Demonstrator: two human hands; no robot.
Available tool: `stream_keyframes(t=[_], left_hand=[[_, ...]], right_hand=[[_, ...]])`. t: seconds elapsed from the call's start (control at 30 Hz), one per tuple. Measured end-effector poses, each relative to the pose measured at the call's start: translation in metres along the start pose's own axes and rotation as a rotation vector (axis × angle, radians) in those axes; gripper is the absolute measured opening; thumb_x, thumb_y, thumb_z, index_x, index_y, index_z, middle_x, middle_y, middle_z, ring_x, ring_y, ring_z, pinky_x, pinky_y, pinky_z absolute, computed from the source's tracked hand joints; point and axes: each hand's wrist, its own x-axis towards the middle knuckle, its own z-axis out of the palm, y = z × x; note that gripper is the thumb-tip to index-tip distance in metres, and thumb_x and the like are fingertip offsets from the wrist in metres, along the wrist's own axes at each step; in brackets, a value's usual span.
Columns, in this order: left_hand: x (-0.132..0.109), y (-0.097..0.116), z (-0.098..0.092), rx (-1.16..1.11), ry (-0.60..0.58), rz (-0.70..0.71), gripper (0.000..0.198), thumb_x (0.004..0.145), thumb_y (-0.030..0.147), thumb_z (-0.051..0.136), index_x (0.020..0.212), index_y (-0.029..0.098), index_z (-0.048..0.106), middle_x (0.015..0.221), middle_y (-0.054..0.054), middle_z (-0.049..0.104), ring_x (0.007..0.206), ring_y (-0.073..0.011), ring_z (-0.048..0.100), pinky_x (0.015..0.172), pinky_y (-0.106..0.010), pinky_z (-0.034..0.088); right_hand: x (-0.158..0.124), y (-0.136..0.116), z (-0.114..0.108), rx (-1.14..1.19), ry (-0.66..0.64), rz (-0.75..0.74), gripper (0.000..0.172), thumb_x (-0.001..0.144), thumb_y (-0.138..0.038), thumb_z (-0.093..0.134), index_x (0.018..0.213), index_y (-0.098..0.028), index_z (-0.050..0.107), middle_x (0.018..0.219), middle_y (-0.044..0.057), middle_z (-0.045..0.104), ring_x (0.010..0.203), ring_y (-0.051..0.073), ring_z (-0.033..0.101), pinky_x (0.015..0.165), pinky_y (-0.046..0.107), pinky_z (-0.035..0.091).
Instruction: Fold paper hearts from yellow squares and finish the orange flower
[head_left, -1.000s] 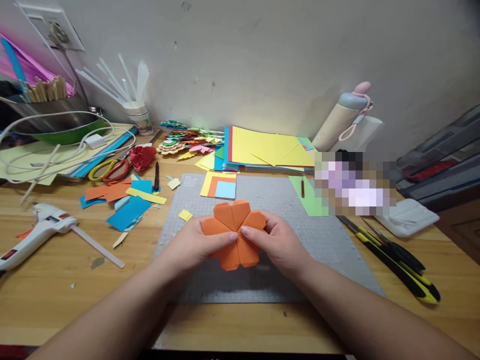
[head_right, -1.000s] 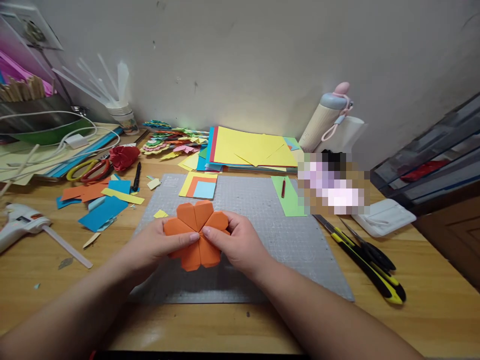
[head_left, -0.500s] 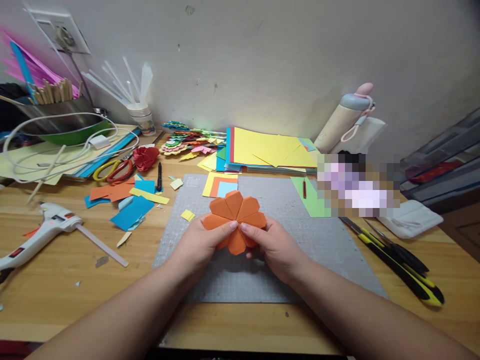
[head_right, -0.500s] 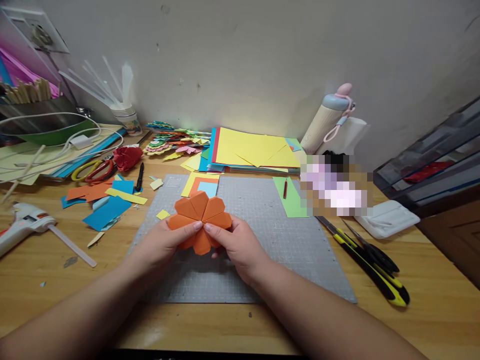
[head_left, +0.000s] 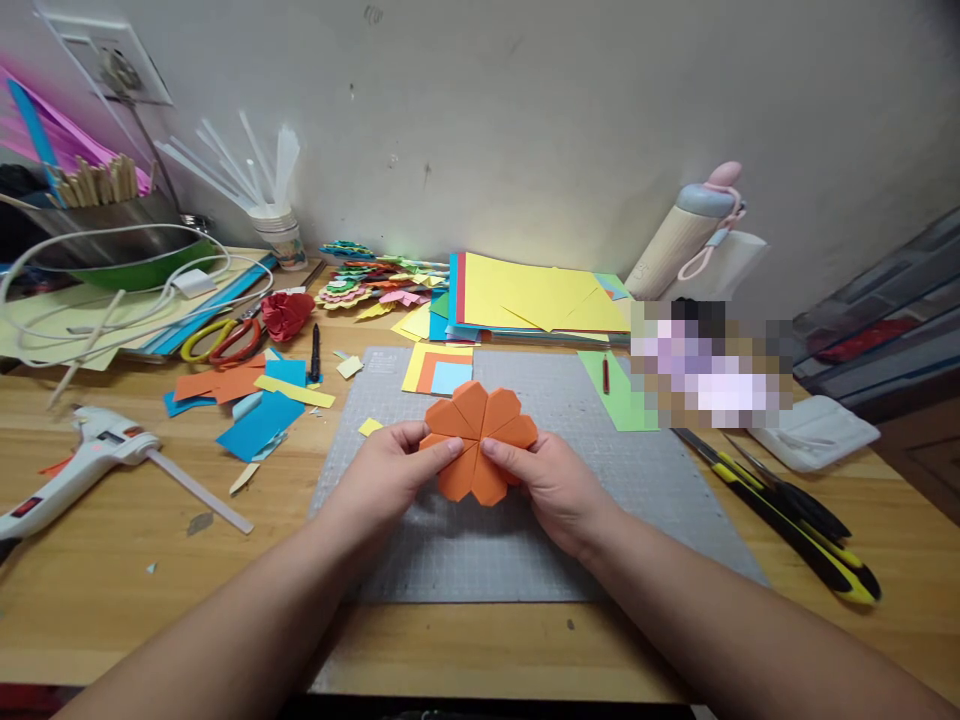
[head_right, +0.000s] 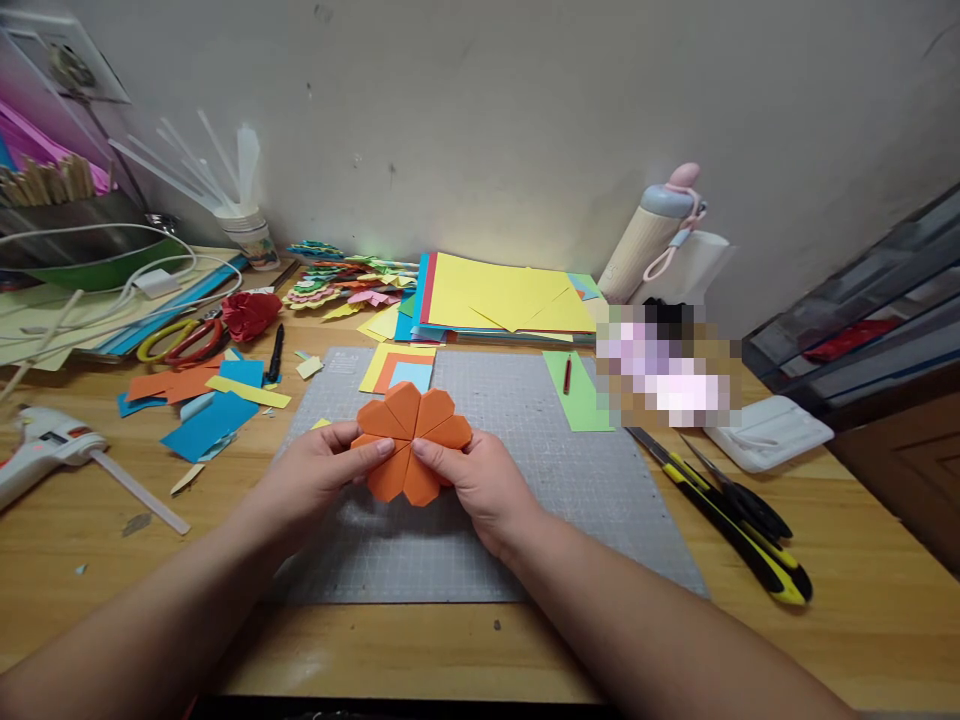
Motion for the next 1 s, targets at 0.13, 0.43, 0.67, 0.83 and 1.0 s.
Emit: stream_keyframes(t=[0.13,0.43,0.67,0.83,1.0], left_hand=[[-0.001,0.0,0.002,0.002,-0.064,0.004,0.029,0.068,0.037,0.075,0.087,0.016,0.071,0.082,-0.004,0.071,0.073,-0.0143,0.059,0.071,-0.025,0.043],[-0.001,0.01,0.0,0.048,0.144,0.165,0.028,0.07,0.043,0.071,0.076,0.016,0.066,0.07,0.0,0.063,0.064,-0.012,0.054,0.058,-0.021,0.041],[0.0,0.006,-0.008,0.132,0.135,0.14,0.026,0.071,0.042,0.07,0.069,0.016,0.065,0.067,0.0,0.061,0.06,-0.0119,0.05,0.056,-0.023,0.037],[0.001,0.006,-0.008,0.121,0.123,0.134,0.026,0.07,0.041,0.072,0.067,0.016,0.064,0.066,0.0,0.06,0.06,-0.0115,0.05,0.056,-0.023,0.037],[0.001,0.006,-0.007,0.13,0.121,0.138,0.028,0.069,0.043,0.071,0.067,0.015,0.065,0.067,-0.001,0.062,0.062,-0.013,0.053,0.058,-0.024,0.039]], right_hand=[[-0.001,0.001,0.0,-0.023,-0.003,-0.031,0.029,0.068,-0.036,0.076,0.09,-0.018,0.07,0.092,0.005,0.069,0.085,0.019,0.06,0.078,0.031,0.044],[-0.004,-0.001,0.001,-0.028,-0.02,0.076,0.031,0.065,-0.032,0.078,0.089,-0.015,0.07,0.09,0.008,0.071,0.081,0.021,0.063,0.077,0.035,0.047],[-0.004,0.001,0.001,-0.035,-0.008,0.093,0.028,0.065,-0.032,0.078,0.088,-0.017,0.071,0.091,0.008,0.071,0.081,0.022,0.064,0.078,0.036,0.048],[-0.005,0.001,0.002,-0.028,-0.019,0.092,0.028,0.066,-0.032,0.077,0.089,-0.017,0.07,0.092,0.008,0.071,0.083,0.023,0.064,0.08,0.037,0.047],[-0.005,0.0,0.003,-0.017,-0.016,0.09,0.025,0.066,-0.03,0.077,0.085,-0.016,0.071,0.089,0.007,0.072,0.081,0.021,0.063,0.078,0.035,0.047]])
